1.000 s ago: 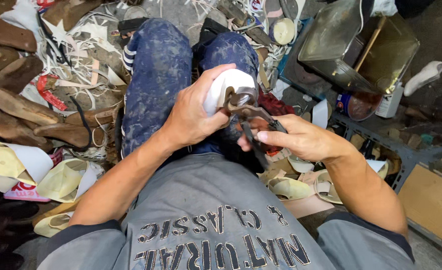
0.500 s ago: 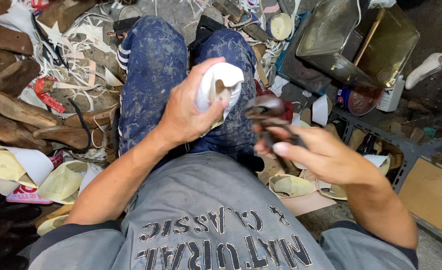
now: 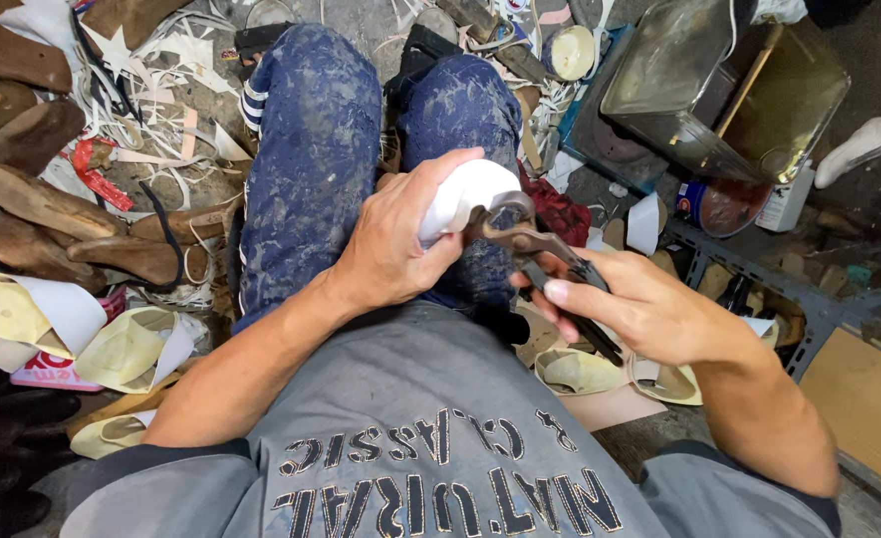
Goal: The person uses pliers and a hammer to work on the sole of a white shoe, repeatedly striking the pliers to adjust or remove parts of the shoe's sole. The person holds the shoe with one hand while manipulating the tools with the other.
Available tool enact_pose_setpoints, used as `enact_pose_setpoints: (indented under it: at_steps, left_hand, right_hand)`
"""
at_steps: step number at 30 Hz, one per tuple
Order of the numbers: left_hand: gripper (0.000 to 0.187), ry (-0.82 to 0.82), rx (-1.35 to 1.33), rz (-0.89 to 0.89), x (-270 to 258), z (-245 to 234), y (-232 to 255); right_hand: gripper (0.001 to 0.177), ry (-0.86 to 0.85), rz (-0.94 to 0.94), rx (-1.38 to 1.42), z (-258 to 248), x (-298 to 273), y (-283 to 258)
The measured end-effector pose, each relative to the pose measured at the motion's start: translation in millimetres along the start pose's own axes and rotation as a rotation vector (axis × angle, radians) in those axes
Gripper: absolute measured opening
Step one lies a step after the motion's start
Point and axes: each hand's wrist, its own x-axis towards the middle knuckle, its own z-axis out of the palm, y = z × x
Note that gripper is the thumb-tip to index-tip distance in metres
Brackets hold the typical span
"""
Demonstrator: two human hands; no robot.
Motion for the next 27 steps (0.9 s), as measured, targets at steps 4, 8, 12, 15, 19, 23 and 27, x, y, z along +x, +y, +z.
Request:
enact_pose_setpoints:
  at_steps: [4, 8, 12, 15, 19, 23, 27]
  left_hand:
    - [0.063, -0.03, -0.006, 0.108, -1.6, 2.6, -2.9]
    - [0.064, -0.025, -0.009, 0.12, -1.9, 4.0, -4.7]
    - [0.061, 0.117, -0.122, 0.101, 4.4, -20.9, 7.0]
    - [0.052, 0.128, -0.044, 0.183, 4.1, -40.2, 32.1]
    - [0.051, 0.13, 0.037, 0.396, 14.5, -48.0, 35.7]
    - [0.058, 0.127, 0.107, 0.466, 20.9, -36.6, 30.9]
    - [0.07, 0.103, 0.114, 0.52, 19.5, -30.5, 30.9]
  right_hand:
    - [0.03, 0.086, 0.02, -0.165, -3.3, -19.0, -3.7]
    - [0.047, 0.248, -0.093, -0.718, 4.1, -19.7, 5.7]
    - [0.046, 0.23, -0.302, -0.885, 26.8, -26.7, 17.4]
    - [0.053, 0.254, -0.255, -0.715, 39.7, -30.7, 16.9]
    - [0.028, 0.313, -0.381, -0.508, 59.4, -27.2, 6.8]
    - [0.041, 0.331, -0.305, -0.283, 74.2, -20.3, 0.9]
    - [0.044, 0.37, -0.389, -0.17, 82.3, -17.8, 12.5]
